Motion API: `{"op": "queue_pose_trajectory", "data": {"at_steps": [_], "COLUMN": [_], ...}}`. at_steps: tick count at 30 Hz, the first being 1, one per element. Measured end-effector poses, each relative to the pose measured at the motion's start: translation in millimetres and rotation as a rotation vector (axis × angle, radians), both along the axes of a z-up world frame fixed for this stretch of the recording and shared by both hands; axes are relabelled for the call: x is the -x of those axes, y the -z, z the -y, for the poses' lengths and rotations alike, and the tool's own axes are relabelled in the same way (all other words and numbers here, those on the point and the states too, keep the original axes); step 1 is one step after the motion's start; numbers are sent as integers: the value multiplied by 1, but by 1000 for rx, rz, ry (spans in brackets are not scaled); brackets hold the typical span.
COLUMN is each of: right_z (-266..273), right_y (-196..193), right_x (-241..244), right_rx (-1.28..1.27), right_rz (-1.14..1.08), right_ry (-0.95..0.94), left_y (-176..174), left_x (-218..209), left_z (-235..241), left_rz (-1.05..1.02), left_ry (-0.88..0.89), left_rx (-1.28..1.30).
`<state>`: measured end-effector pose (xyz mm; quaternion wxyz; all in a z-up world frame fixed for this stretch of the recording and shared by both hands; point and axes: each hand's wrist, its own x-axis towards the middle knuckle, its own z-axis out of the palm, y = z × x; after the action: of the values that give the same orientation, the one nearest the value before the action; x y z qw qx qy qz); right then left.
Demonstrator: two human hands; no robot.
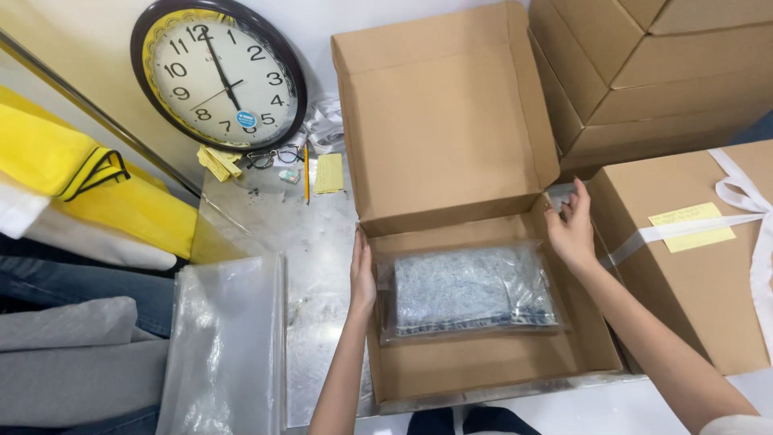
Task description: The person ties a white ribbon around a cardboard box, then opens it to remove a plastic-wrapped pair of jeans. They place the jeans on a stack of folded clothes, close the box, and move it aside. The person then unpacks another pair of jeans from a plastic bag and places it on the stack.
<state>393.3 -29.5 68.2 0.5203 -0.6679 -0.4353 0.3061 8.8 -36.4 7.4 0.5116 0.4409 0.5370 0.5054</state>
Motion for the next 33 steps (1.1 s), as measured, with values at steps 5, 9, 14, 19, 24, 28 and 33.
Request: {"op": "queue_pose_trajectory", "data": {"at_steps": [5,9,14,19,24,28,33], "right_z": [38,61,77,72,67,80,71], "right_y": [46,101,62,52,47,24,57], "right_x": [-7,-17,12,14,19,36,20], "right_rx": [75,400,496,533,572,584,486], "right_rz": [55,49,-79,-104,-32,133,66], "right_ry": [-31,-30,-51,-25,-152,-221,-206], "left_y": [49,68,52,57,58,70,56], "left_x": [-17,-19,-36,-41,-50,-53,-61], "left_z": [26,36,45,42,41,43,52], "left_rz": [-11,-34,-123,-119,-359,-389,-215], "left_ry": [-69,-143,-220,-219,-201,-236,-365], "left_rx": [188,328,424,495,540,492,271]}}
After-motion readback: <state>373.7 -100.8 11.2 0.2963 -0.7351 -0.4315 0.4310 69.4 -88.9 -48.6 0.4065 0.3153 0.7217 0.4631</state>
